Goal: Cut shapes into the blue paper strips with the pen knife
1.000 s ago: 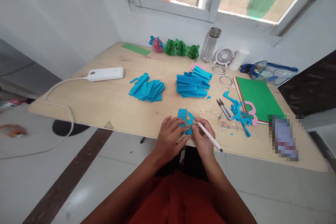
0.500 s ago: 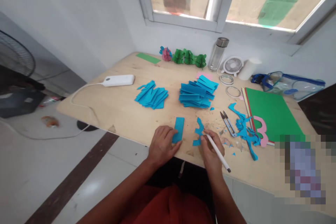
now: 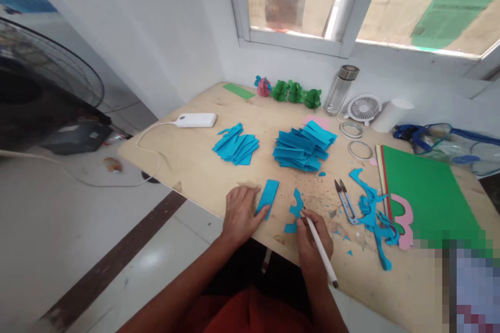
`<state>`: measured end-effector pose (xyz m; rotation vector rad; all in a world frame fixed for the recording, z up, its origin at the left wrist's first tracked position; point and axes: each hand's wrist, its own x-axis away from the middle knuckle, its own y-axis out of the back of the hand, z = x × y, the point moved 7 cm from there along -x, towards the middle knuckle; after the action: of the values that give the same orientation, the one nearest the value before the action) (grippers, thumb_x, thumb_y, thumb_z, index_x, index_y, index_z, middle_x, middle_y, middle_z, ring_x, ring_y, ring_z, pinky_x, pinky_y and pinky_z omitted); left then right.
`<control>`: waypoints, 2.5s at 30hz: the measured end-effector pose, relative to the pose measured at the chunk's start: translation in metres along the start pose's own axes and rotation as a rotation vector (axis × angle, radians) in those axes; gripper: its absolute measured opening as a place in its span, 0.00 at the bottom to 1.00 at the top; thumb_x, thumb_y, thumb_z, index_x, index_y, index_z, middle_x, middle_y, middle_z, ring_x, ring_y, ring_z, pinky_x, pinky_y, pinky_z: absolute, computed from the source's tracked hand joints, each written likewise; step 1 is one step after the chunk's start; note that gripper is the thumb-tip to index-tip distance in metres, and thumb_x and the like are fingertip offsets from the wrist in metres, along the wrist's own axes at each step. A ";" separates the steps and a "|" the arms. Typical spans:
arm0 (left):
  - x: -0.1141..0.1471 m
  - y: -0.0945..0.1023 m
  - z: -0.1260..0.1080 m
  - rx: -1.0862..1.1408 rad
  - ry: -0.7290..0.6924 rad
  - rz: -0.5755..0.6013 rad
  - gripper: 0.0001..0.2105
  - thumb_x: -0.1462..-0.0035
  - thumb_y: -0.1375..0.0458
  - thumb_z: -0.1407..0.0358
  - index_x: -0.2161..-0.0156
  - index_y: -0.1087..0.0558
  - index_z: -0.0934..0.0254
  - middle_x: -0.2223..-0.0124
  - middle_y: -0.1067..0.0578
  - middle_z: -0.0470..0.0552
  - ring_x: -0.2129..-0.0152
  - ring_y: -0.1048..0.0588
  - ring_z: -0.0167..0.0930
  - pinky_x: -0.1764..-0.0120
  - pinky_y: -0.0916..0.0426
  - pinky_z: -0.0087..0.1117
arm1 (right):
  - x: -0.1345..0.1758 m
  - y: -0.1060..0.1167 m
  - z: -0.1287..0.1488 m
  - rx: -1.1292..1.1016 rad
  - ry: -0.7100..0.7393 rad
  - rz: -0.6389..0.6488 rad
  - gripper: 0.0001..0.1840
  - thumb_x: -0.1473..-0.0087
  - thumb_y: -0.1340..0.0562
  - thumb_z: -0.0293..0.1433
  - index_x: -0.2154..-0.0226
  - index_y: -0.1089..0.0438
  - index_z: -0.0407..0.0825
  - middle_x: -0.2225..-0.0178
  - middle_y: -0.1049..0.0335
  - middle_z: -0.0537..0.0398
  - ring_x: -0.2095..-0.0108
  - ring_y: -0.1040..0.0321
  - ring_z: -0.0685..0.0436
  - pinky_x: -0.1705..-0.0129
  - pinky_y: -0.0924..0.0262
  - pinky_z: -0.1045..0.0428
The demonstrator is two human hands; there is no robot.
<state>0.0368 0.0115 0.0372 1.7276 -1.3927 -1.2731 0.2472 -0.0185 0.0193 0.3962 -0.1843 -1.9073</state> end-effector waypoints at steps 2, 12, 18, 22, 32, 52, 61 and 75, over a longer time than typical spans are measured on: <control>-0.007 -0.004 0.000 -0.069 0.094 0.088 0.15 0.45 0.38 0.57 0.55 0.27 0.63 0.56 0.26 0.57 0.53 0.31 0.45 0.50 0.36 0.47 | 0.000 0.000 0.001 0.000 -0.003 -0.007 0.13 0.45 0.38 0.40 0.61 0.26 0.49 0.64 0.23 0.50 0.62 0.27 0.41 0.57 0.33 0.47; -0.032 -0.012 -0.014 0.029 0.166 0.278 0.12 0.50 0.37 0.69 0.58 0.29 0.62 0.57 0.25 0.53 0.52 0.30 0.43 0.50 0.39 0.44 | 0.003 0.000 -0.009 -0.033 -0.074 -0.033 0.16 0.48 0.37 0.42 0.60 0.26 0.50 0.64 0.23 0.50 0.63 0.27 0.40 0.57 0.33 0.46; -0.028 -0.007 -0.010 0.188 0.148 0.244 0.17 0.50 0.41 0.75 0.54 0.33 0.60 0.68 0.24 0.42 0.65 0.23 0.33 0.53 0.35 0.38 | 0.003 0.001 -0.013 -0.030 -0.152 -0.085 0.19 0.52 0.36 0.45 0.62 0.25 0.50 0.64 0.23 0.50 0.62 0.26 0.39 0.57 0.32 0.47; -0.055 0.018 0.033 0.253 0.219 0.133 0.18 0.46 0.42 0.70 0.50 0.36 0.60 0.67 0.24 0.42 0.68 0.23 0.29 0.62 0.31 0.30 | 0.004 0.000 -0.017 -0.012 -0.175 -0.088 0.20 0.54 0.35 0.45 0.62 0.24 0.49 0.64 0.22 0.50 0.62 0.26 0.38 0.57 0.32 0.46; -0.116 0.049 0.121 0.013 0.340 -0.106 0.20 0.45 0.44 0.64 0.46 0.32 0.64 0.42 0.30 0.63 0.43 0.36 0.51 0.44 0.44 0.55 | 0.008 -0.003 -0.024 0.021 -0.118 -0.138 0.18 0.51 0.35 0.42 0.61 0.23 0.49 0.64 0.22 0.50 0.63 0.25 0.40 0.61 0.31 0.49; -0.160 -0.008 -0.020 -0.077 -0.409 0.054 0.08 0.42 0.46 0.70 0.62 0.24 0.62 0.60 0.21 0.59 0.54 0.28 0.44 0.47 0.44 0.48 | 0.007 -0.001 -0.004 0.018 -0.067 -0.162 0.15 0.52 0.35 0.41 0.65 0.23 0.49 0.68 0.22 0.51 0.68 0.25 0.42 0.65 0.30 0.50; -0.111 0.013 -0.020 -0.144 -0.359 0.069 0.09 0.46 0.48 0.74 0.66 0.25 0.67 0.63 0.22 0.66 0.57 0.27 0.50 0.51 0.42 0.53 | 0.008 0.001 0.006 -0.091 -0.102 -0.172 0.15 0.51 0.35 0.43 0.66 0.26 0.49 0.72 0.25 0.54 0.72 0.28 0.45 0.69 0.32 0.52; -0.022 0.001 -0.019 0.235 -0.776 0.334 0.17 0.40 0.47 0.68 0.46 0.28 0.58 0.40 0.28 0.55 0.41 0.34 0.43 0.41 0.42 0.49 | 0.006 0.001 0.021 -0.068 -0.078 -0.174 0.15 0.50 0.37 0.42 0.65 0.26 0.49 0.72 0.26 0.55 0.71 0.29 0.45 0.68 0.33 0.51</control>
<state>0.0540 0.0300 0.0529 1.0694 -2.2256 -1.7134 0.2392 -0.0256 0.0379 0.3005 -0.1394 -2.0957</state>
